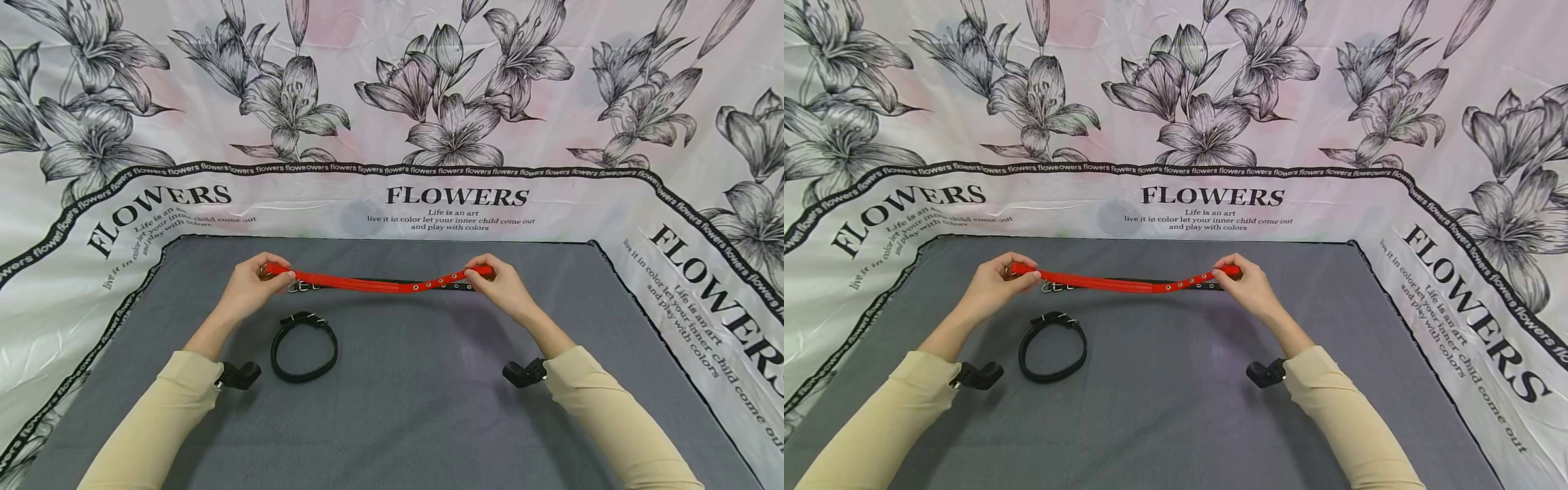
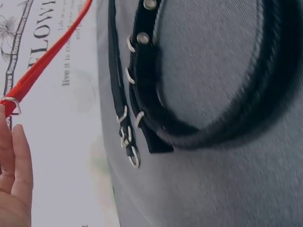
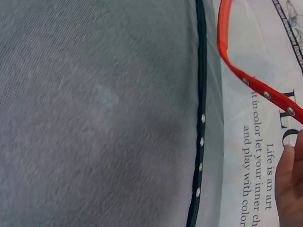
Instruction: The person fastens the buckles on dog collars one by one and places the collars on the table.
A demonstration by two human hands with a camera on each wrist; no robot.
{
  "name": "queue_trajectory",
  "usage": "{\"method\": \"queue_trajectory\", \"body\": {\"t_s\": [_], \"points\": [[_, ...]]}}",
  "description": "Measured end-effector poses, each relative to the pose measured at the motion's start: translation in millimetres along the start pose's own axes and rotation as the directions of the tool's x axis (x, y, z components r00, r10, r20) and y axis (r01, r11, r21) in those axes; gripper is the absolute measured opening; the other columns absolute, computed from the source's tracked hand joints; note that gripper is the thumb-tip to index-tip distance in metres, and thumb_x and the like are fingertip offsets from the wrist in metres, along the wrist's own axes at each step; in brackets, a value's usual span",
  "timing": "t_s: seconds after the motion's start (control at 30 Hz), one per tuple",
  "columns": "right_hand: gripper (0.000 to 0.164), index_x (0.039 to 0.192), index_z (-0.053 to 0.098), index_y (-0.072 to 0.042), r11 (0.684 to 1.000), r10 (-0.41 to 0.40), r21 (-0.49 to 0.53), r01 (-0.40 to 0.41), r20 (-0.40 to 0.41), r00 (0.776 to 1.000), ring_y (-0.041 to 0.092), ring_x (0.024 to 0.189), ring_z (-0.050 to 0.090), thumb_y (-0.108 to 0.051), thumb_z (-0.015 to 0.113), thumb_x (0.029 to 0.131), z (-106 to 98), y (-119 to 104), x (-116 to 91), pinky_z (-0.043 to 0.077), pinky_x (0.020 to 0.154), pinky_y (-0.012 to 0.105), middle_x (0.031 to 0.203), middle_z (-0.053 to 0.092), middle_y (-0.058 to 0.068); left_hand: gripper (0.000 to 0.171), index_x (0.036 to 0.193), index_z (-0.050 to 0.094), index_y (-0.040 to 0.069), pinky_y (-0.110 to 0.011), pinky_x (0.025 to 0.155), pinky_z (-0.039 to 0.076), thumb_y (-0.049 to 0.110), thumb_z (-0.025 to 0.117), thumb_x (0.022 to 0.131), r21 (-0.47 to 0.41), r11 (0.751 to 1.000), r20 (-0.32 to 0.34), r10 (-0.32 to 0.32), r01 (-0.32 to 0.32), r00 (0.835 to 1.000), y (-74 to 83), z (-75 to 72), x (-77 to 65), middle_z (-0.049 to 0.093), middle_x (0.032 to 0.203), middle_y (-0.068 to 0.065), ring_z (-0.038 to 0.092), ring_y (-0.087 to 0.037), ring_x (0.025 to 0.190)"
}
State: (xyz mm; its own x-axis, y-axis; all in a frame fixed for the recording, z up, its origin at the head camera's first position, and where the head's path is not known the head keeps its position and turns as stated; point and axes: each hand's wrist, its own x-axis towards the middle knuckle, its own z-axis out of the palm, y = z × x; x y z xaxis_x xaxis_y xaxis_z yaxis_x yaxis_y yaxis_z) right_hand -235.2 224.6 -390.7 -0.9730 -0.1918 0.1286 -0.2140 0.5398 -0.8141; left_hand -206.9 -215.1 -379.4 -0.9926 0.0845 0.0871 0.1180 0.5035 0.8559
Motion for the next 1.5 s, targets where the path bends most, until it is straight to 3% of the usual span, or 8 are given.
{"method": "queue_trajectory", "body": {"t_s": [0.2,0.4,0.63,0.77,0.9,1.03,1.27,1.5], "points": [[0.026,0.111,0.055,-0.004,0.993,-0.067,0.099,0.067,-0.001,0.998,0.006,0.077,0.062,-0.017,0.061,0.090,7,-11,2,0.054,0.072,0.034,0.098,0.062,0.018,0.038,0.122,0.057,0.008,-0.022,0.074,0.053,0.025,0.062,0.089,-0.222,0.975,-0.007,0.016,-0.018,1.000,8.1,5.4,-0.2,0.068,0.097,-0.006,0.066,-0.008,0.077],[0.022,0.111,0.060,-0.011,0.990,-0.142,-0.009,0.142,-0.025,0.990,0.009,0.073,0.060,-0.016,0.060,0.090,16,-19,3,0.048,0.060,0.024,0.093,0.065,0.009,0.038,0.122,0.058,0.002,-0.024,0.074,0.054,0.024,0.057,0.091,-0.341,0.935,-0.055,0.082,-0.096,0.995,16.0,14.2,1.7,0.069,0.088,-0.004,0.065,-0.012,0.075],[0.022,0.108,0.064,-0.015,0.952,-0.296,-0.091,0.293,-0.020,0.955,0.012,0.085,0.058,-0.009,0.063,0.087,25,-31,7,0.052,0.073,0.029,0.100,0.055,0.000,0.035,0.120,0.059,0.000,-0.026,0.073,0.054,0.023,0.052,0.095,-0.287,0.949,-0.101,0.102,-0.127,0.990,39.3,20.4,0.0,0.064,0.084,-0.001,0.061,-0.007,0.073],[0.028,0.115,0.061,-0.011,0.943,-0.321,-0.099,0.319,-0.009,0.947,0.014,0.084,0.061,-0.007,0.061,0.088,29,-37,7,0.053,0.075,0.033,0.101,0.059,0.004,0.030,0.116,0.062,0.002,-0.026,0.071,0.054,0.020,0.049,0.096,-0.152,0.979,-0.117,0.116,-0.133,0.986,59.4,23.5,-6.1,0.061,0.087,-0.008,0.058,-0.007,0.071],[0.033,0.120,0.057,-0.010,0.948,-0.307,-0.094,0.303,-0.028,0.951,0.015,0.084,0.062,-0.008,0.061,0.088,34,-44,8,0.052,0.075,0.031,0.099,0.063,0.006,0.029,0.116,0.063,0.001,-0.020,0.073,0.051,0.018,0.049,0.096,-0.081,0.982,-0.131,0.161,-0.172,0.978,69.5,27.9,-8.4,0.060,0.104,-0.014,0.060,-0.013,0.085],[0.029,0.115,0.055,-0.009,0.962,-0.270,-0.061,0.267,-0.051,0.962,0.016,0.086,0.062,-0.009,0.062,0.087,37,-51,7,0.052,0.074,0.031,0.098,0.065,0.007,0.033,0.118,0.061,0.001,-0.025,0.083,0.051,0.022,0.053,0.095,-0.153,0.972,-0.131,0.157,-0.176,0.979,64.7,33.7,-2.6,0.064,0.111,-0.016,0.061,-0.021,0.102],[0.024,0.111,0.054,-0.007,0.959,-0.282,-0.024,0.281,-0.050,0.958,0.019,0.090,0.062,-0.010,0.062,0.088,44,-54,8,0.052,0.077,0.035,0.104,0.064,0.012,0.034,0.114,0.064,0.009,-0.022,0.083,0.049,0.030,0.063,0.088,-0.212,0.960,-0.164,0.149,-0.182,0.975,54.5,46.5,10.2,0.069,0.103,-0.004,0.062,-0.004,0.094],[0.030,0.118,0.056,-0.005,0.945,-0.326,-0.025,0.325,-0.024,0.945,0.025,0.094,0.059,-0.007,0.060,0.089,49,-67,4,0.051,0.079,0.041,0.109,0.059,0.012,0.025,0.110,0.063,0.002,-0.019,0.071,0.049,0.015,0.063,0.088,-0.235,0.950,-0.158,0.170,-0.204,0.973,80.7,51.1,0.2,0.068,0.098,-0.018,0.064,-0.008,0.085]]}}
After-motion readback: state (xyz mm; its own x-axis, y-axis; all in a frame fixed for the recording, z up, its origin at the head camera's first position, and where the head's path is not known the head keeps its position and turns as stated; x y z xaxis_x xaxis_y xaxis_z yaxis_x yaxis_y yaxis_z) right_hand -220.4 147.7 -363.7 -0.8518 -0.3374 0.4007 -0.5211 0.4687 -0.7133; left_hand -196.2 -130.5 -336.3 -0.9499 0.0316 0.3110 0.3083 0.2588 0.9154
